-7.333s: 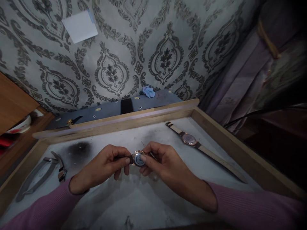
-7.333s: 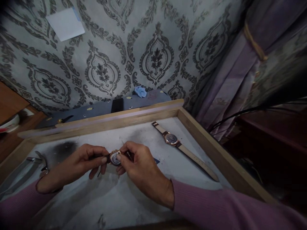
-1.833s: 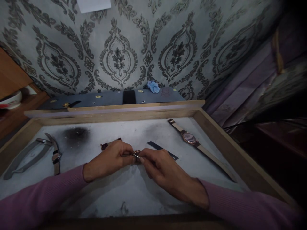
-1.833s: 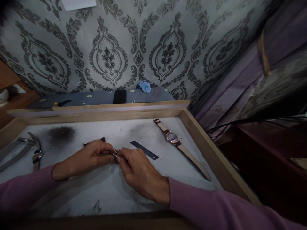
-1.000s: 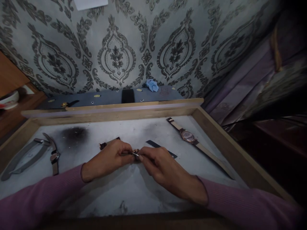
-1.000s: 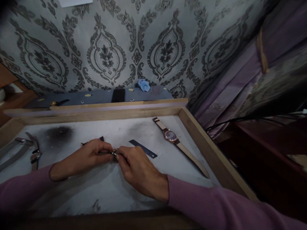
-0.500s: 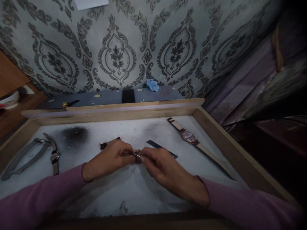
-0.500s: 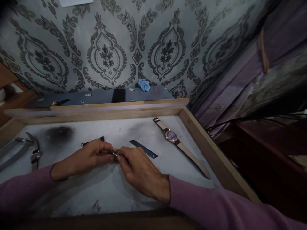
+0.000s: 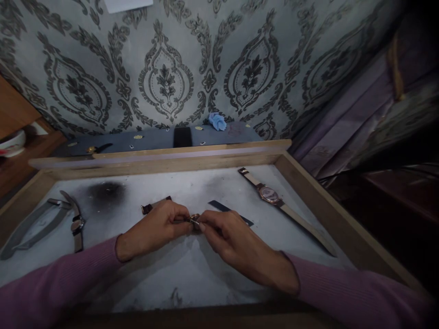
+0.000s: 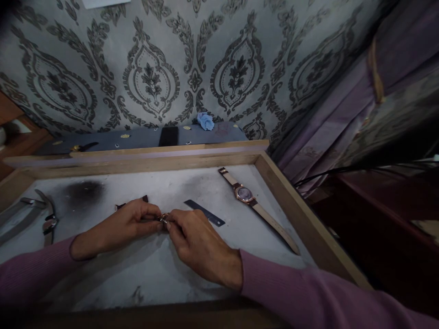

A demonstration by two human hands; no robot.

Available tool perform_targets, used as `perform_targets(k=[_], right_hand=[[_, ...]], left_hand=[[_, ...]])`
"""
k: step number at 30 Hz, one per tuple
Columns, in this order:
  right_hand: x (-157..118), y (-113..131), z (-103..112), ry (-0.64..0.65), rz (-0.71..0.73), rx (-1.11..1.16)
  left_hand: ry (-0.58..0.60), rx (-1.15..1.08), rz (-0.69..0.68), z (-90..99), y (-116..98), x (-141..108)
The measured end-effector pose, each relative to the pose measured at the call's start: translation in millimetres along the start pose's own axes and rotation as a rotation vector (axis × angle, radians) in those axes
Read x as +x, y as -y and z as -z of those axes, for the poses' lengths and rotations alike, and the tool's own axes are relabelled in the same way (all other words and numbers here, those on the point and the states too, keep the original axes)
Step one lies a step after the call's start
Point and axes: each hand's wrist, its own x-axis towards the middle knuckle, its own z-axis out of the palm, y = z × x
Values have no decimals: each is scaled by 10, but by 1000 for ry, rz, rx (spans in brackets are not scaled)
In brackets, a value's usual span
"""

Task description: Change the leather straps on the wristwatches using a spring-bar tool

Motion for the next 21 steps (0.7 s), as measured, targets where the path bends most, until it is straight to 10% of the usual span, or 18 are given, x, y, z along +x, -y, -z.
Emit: perform_targets(k=[21], right_hand=[[-14,-10,10,21,-11,22]], left_hand=[[0,-25,19,-2,-9,-9]])
